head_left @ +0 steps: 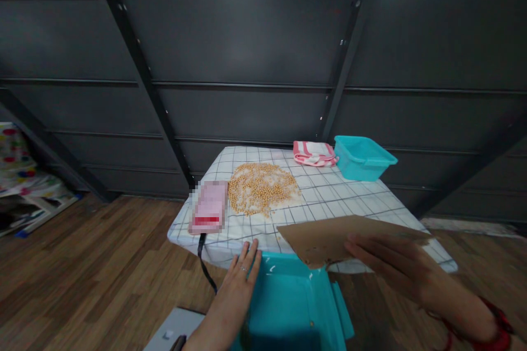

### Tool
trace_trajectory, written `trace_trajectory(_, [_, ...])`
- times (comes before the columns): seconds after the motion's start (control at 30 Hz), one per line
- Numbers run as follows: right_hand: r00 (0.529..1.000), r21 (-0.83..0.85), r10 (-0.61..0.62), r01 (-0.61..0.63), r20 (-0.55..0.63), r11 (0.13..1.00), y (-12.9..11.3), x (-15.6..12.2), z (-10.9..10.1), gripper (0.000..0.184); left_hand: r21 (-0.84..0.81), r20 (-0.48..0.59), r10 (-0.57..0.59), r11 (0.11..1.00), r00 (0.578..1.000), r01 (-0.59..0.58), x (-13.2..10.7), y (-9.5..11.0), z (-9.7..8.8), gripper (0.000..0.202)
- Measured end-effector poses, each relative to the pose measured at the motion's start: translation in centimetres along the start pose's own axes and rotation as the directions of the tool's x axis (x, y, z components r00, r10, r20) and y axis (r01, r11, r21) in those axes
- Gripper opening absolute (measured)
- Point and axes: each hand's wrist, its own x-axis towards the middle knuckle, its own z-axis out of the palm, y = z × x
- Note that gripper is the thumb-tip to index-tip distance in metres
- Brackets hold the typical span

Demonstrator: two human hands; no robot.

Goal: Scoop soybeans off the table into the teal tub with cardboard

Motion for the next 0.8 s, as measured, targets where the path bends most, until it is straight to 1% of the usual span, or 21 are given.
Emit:
trace_trajectory(0.13, [1.000,0.008,-0.025,0.025,-0.017,1.000,-0.1,0.5,0.2,0.057,0.017,-0.006,-0.003,1.000,1.000,0.003,0.1,0.1,0.0,0.084])
trace_trajectory(0.33, [0.996,0.002,-0.087,0.087,-0.029,0.996,-0.4,0.7,0.1,0.043,0.035,0.003,0.013,0.999,1.000,-0.013,0.2,0.2,-0.1,0.082])
trace_trajectory(0.47, [0.994,0.005,-0.099,0.099,-0.037,0.995,-0.2,0.3,-0.3,0.044,0.039,0.029,0.008,0.999,1.000,-0.009,0.5,0.4,-0.1,0.080])
trace_trajectory(0.53, [0.995,0.015,-0.082,0.083,-0.064,0.996,-0.1,0.0,-0.4,0.047,0.050,0.038,0.011,0.999,0.999,-0.013,0.6,0.6,-0.2,0.079])
trace_trajectory(0.67, [0.999,0.044,-0.005,0.007,-0.042,0.999,-0.1,-0.3,-0.4,0.056,0.093,0.039,0.026,0.995,0.999,-0.030,0.9,0.9,-0.6,0.075])
trace_trajectory(0.8, [0.999,0.037,0.002,-0.001,-0.043,0.999,-0.1,-0.2,-0.4,0.058,0.151,0.045,0.009,0.988,0.999,-0.016,1.0,1.1,-0.9,0.072])
